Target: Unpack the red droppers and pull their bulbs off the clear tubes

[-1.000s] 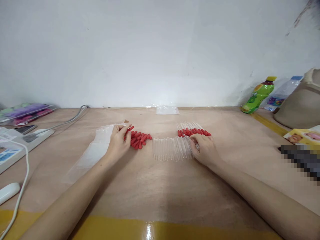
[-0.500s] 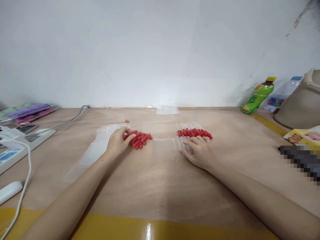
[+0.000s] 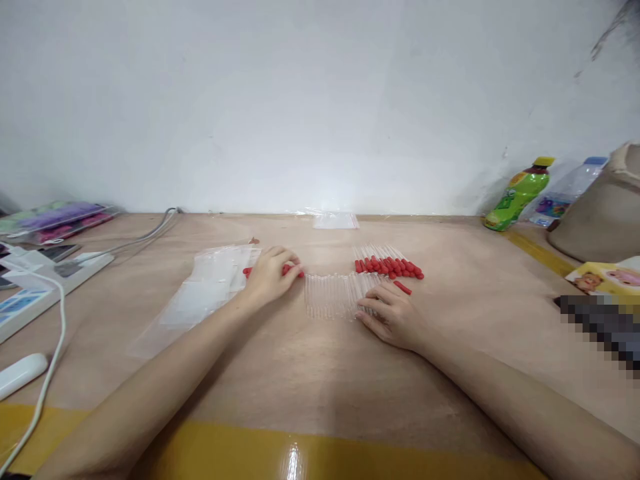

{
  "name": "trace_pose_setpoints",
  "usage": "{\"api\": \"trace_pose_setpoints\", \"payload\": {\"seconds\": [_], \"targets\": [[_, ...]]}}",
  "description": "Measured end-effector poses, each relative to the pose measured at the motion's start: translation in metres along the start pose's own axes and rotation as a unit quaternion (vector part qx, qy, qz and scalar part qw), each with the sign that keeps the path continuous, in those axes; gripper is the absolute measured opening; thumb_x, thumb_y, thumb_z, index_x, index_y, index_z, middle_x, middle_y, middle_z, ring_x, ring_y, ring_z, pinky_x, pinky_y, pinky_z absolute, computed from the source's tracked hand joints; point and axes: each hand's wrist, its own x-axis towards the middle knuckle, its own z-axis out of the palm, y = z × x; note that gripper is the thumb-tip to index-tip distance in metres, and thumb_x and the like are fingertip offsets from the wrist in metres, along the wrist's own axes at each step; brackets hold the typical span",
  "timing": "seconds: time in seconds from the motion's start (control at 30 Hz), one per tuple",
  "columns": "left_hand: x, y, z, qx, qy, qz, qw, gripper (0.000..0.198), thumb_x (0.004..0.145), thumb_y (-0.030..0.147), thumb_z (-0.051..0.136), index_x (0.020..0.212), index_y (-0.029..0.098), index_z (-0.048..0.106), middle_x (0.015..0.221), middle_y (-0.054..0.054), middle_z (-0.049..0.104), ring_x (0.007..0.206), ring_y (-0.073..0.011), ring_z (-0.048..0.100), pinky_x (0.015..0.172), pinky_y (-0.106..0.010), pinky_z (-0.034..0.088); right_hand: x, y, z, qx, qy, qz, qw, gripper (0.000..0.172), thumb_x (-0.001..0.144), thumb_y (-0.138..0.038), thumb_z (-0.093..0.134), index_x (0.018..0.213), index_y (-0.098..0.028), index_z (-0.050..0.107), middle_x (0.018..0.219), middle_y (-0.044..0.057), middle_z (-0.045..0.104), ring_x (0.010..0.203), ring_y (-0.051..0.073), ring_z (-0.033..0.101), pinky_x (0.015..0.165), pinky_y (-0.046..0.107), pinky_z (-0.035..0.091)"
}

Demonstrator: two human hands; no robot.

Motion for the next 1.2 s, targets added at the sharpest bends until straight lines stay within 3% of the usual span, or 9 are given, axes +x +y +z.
{"api": "trace_pose_setpoints", "payload": {"seconds": [0.13, 0.23, 0.4, 0.63, 0.8, 0.9, 0.97, 1.07, 1.2], "targets": [[0.033, 0.038, 0.034, -0.029, -0.088, 0.038, 0.995, 0.012, 0.077, 0.029, 0.056, 0.075, 0.018, 0.061, 0.082, -0.003, 0.061, 0.084, -0.0185, 0.054, 0.08, -0.032, 0.041, -0.006, 0.001, 0.002, 0.064, 0.006, -0.01, 0.998, 0.013, 0.081, -0.022, 0.053, 0.088, -0.018, 0.063, 0.095, 0.008, 0.062, 0.084, 0.016, 0.057, 0.072, 0.03, 0.047], [0.056, 0.065, 0.059, -0.049, -0.117, 0.015, 0.992, 0.016, 0.074, 0.034, 0.059, 0.073, 0.018, 0.062, 0.08, -0.004, 0.061, 0.083, -0.0187, 0.055, 0.08, -0.031, 0.042, -0.006, 0.002, 0.002, 0.069, -0.002, -0.004, 0.998, 0.013, 0.081, -0.023, 0.053, 0.088, -0.019, 0.063, 0.098, 0.008, 0.062, 0.087, 0.017, 0.058, 0.075, 0.032, 0.049], [0.077, 0.093, 0.089, -0.043, -0.1, -0.046, 0.993, 0.03, 0.07, 0.048, 0.059, 0.069, 0.018, 0.062, 0.077, -0.005, 0.061, 0.08, -0.0217, 0.055, 0.075, -0.035, 0.043, -0.004, 0.003, 0.0, 0.049, -0.001, -0.006, 0.999, 0.013, 0.081, -0.024, 0.054, 0.088, -0.019, 0.064, 0.1, 0.009, 0.06, 0.088, 0.019, 0.057, 0.074, 0.034, 0.049], [0.079, 0.102, 0.109, -0.062, -0.042, -0.114, 0.991, 0.024, 0.073, 0.037, 0.058, 0.063, 0.016, 0.062, 0.077, -0.007, 0.06, 0.086, -0.0228, 0.054, 0.079, -0.035, 0.043, -0.003, 0.003, -0.003, 0.026, 0.003, -0.02, 0.999, 0.012, 0.08, -0.023, 0.053, 0.083, -0.019, 0.064, 0.1, 0.009, 0.057, 0.087, 0.018, 0.055, 0.073, 0.035, 0.047], [0.057, 0.097, 0.089, -0.094, 0.014, -0.134, 0.986, 0.022, 0.08, 0.035, 0.053, 0.073, 0.016, 0.062, 0.082, -0.006, 0.058, 0.09, -0.0189, 0.054, 0.084, -0.032, 0.042, -0.002, 0.004, -0.006, -0.011, 0.1, -0.006, 0.995, 0.005, 0.076, -0.016, 0.058, 0.079, -0.019, 0.061, 0.077, 0.004, 0.057, 0.069, 0.014, 0.052, 0.064, 0.031, 0.046], [0.027, 0.079, 0.059, -0.132, 0.069, -0.035, 0.988, 0.015, 0.078, 0.03, 0.058, 0.074, 0.016, 0.06, 0.081, -0.005, 0.057, 0.086, -0.0175, 0.053, 0.079, -0.032, 0.044, 0.001, 0.002, -0.01, -0.04, 0.21, 0.014, 0.977, 0.015, 0.071, -0.017, 0.063, 0.085, -0.019, 0.058, 0.078, 0.005, 0.057, 0.074, 0.016, 0.054, 0.067, 0.032, 0.047], [0.004, 0.062, 0.038, -0.117, 0.068, 0.063, 0.989, 0.012, 0.079, 0.027, 0.057, 0.08, 0.016, 0.059, 0.082, -0.004, 0.057, 0.084, -0.017, 0.053, 0.076, -0.032, 0.044, 0.004, 0.0, -0.012, -0.058, 0.234, 0.01, 0.97, 0.026, 0.07, -0.021, 0.065, 0.094, -0.018, 0.056, 0.09, 0.009, 0.059, 0.087, 0.02, 0.056, 0.076, 0.035, 0.048], [-0.028, 0.042, 0.015, -0.049, 0.052, 0.202, 0.977, 0.008, 0.079, 0.022, 0.058, 0.083, 0.016, 0.058, 0.085, -0.005, 0.059, 0.082, -0.0172, 0.053, 0.074, -0.033, 0.044, 0.009, -0.004, -0.012, -0.078, 0.16, -0.022, 0.984, 0.041, 0.073, -0.031, 0.063, 0.11, -0.017, 0.051, 0.111, 0.012, 0.058, 0.108, 0.024, 0.051, 0.093, 0.043, 0.041], [-0.051, 0.032, 0.007, 0.003, 0.086, 0.243, 0.966, 0.005, 0.077, 0.018, 0.06, 0.081, 0.016, 0.057, 0.083, -0.005, 0.06, 0.081, -0.017, 0.054, 0.071, -0.032, 0.045, 0.013, -0.01, -0.007, -0.081, 0.037, -0.052, 0.995, 0.037, 0.08, -0.036, 0.055, 0.113, -0.019, 0.054, 0.116, 0.008, 0.059, 0.117, 0.024, 0.046, 0.106, 0.052, 0.023]]}}
